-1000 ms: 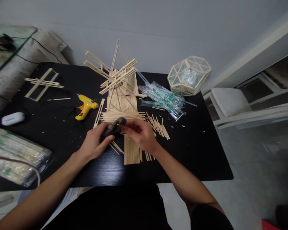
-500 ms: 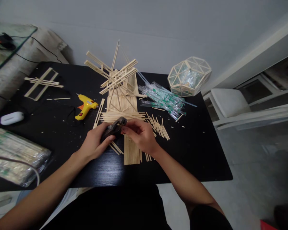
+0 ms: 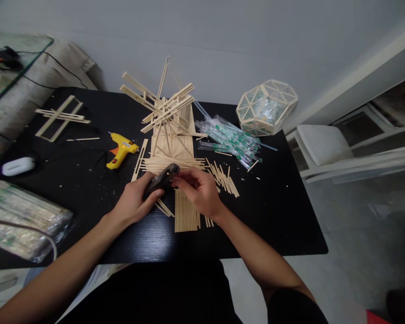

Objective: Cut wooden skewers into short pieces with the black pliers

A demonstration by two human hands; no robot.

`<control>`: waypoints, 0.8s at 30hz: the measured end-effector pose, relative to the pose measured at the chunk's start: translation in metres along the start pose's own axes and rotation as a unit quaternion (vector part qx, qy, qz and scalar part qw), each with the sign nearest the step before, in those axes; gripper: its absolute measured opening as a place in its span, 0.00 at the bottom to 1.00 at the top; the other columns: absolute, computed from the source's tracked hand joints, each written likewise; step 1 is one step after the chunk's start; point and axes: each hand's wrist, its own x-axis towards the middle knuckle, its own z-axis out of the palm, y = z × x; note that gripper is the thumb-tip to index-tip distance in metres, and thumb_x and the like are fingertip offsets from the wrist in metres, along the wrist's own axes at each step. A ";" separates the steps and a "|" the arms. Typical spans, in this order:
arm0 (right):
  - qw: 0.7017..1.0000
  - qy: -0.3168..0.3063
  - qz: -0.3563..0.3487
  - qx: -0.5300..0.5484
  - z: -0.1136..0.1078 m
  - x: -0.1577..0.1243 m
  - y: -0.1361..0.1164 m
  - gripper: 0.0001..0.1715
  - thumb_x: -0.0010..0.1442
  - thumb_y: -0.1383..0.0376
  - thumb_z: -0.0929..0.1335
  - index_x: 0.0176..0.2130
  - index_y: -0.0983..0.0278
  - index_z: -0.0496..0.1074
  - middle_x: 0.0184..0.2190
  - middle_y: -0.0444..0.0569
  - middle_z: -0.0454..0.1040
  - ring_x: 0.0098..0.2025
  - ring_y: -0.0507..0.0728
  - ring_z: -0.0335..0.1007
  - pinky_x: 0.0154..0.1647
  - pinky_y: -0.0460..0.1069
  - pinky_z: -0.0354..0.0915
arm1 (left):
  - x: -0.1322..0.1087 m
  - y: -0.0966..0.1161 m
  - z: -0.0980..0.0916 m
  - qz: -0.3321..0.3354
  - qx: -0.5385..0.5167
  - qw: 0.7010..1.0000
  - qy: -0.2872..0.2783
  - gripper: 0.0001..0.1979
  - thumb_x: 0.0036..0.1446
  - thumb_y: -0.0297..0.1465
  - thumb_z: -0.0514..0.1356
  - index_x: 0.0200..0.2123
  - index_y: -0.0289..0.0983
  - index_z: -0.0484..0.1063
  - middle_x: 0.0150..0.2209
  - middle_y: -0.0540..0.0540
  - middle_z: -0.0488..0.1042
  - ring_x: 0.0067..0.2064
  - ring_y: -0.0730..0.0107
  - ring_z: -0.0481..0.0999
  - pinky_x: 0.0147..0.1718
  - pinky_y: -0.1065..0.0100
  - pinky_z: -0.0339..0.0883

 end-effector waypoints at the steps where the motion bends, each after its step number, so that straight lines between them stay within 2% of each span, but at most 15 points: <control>1: 1.000 0.001 0.002 -0.002 0.000 0.000 0.000 0.08 0.58 0.59 0.77 0.35 0.60 0.79 0.31 0.45 0.82 0.33 0.54 0.80 0.37 0.50 0.77 | 0.000 0.000 0.000 0.003 -0.001 1.000 0.002 0.18 0.67 0.47 0.55 0.43 0.38 0.68 0.32 0.46 0.75 0.32 0.62 0.75 0.32 0.62 0.68; 11: 1.000 -0.015 -0.018 0.000 -0.001 -0.001 0.000 0.10 0.59 0.58 0.77 0.38 0.60 0.78 0.32 0.45 0.82 0.34 0.54 0.81 0.35 0.49 0.76 | -0.002 -0.004 0.000 0.025 -0.003 1.000 0.009 0.20 0.67 0.46 0.56 0.50 0.36 0.70 0.39 0.43 0.78 0.39 0.59 0.79 0.39 0.60 0.72; 24: 1.000 -0.013 -0.017 -0.006 -0.002 -0.001 0.002 0.07 0.58 0.60 0.77 0.37 0.59 0.79 0.30 0.44 0.81 0.30 0.53 0.77 0.30 0.48 0.73 | -0.002 -0.003 -0.001 0.032 -0.001 0.999 0.010 0.19 0.67 0.45 0.56 0.50 0.37 0.69 0.39 0.42 0.78 0.40 0.58 0.78 0.39 0.59 0.72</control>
